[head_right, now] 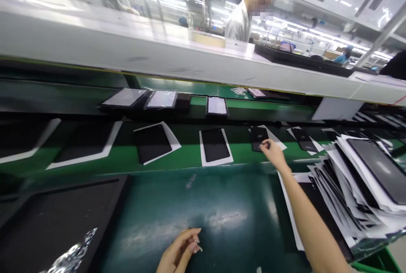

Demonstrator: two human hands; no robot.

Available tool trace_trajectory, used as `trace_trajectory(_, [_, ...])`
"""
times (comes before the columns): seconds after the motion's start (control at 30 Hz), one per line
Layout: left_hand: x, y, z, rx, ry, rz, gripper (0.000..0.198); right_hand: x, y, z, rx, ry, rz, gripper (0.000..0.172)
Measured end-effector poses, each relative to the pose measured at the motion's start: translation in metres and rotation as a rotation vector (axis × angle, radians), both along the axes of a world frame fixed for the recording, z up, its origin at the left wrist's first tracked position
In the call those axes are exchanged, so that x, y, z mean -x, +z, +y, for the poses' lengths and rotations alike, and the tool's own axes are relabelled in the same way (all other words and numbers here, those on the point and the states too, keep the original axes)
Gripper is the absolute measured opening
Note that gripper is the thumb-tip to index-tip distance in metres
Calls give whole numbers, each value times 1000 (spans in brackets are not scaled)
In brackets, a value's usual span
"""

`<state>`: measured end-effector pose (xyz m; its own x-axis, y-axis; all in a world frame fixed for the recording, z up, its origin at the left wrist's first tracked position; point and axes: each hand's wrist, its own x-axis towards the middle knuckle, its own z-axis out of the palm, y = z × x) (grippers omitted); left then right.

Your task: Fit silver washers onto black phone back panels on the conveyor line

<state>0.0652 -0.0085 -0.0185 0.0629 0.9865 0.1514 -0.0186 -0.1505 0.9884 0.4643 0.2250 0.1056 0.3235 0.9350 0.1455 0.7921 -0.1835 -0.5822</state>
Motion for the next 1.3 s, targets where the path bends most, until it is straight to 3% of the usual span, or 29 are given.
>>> trace_trajectory(0.13, [8, 6, 5, -13, -155, 85, 35, 79, -43, 29, 119, 187, -60, 25])
trace_trajectory(0.27, [11, 8, 8, -23, -172, 99, 33, 126, -63, 57, 260, 209, -139, 25])
trace_trajectory(0.4, [6, 9, 11, -30, -137, 93, 33, 137, -60, 71, 353, 224, -244, 18])
trace_trajectory(0.6, [2, 15, 15, -4, -140, 119, 34, 138, -47, 71, 350, 282, -293, 39])
trace_trajectory(0.9, [0, 16, 12, -92, -171, 220, 32, 141, -50, 66, 384, 186, -268, 30])
trace_trajectory(1.1, [0, 12, 13, -60, -160, 164, 33, 131, -26, 71, 293, 175, -173, 39])
trace_trajectory(1.3, [-1, 15, 13, -43, -149, 132, 32, 96, 34, 46, 65, 279, -29, 34])
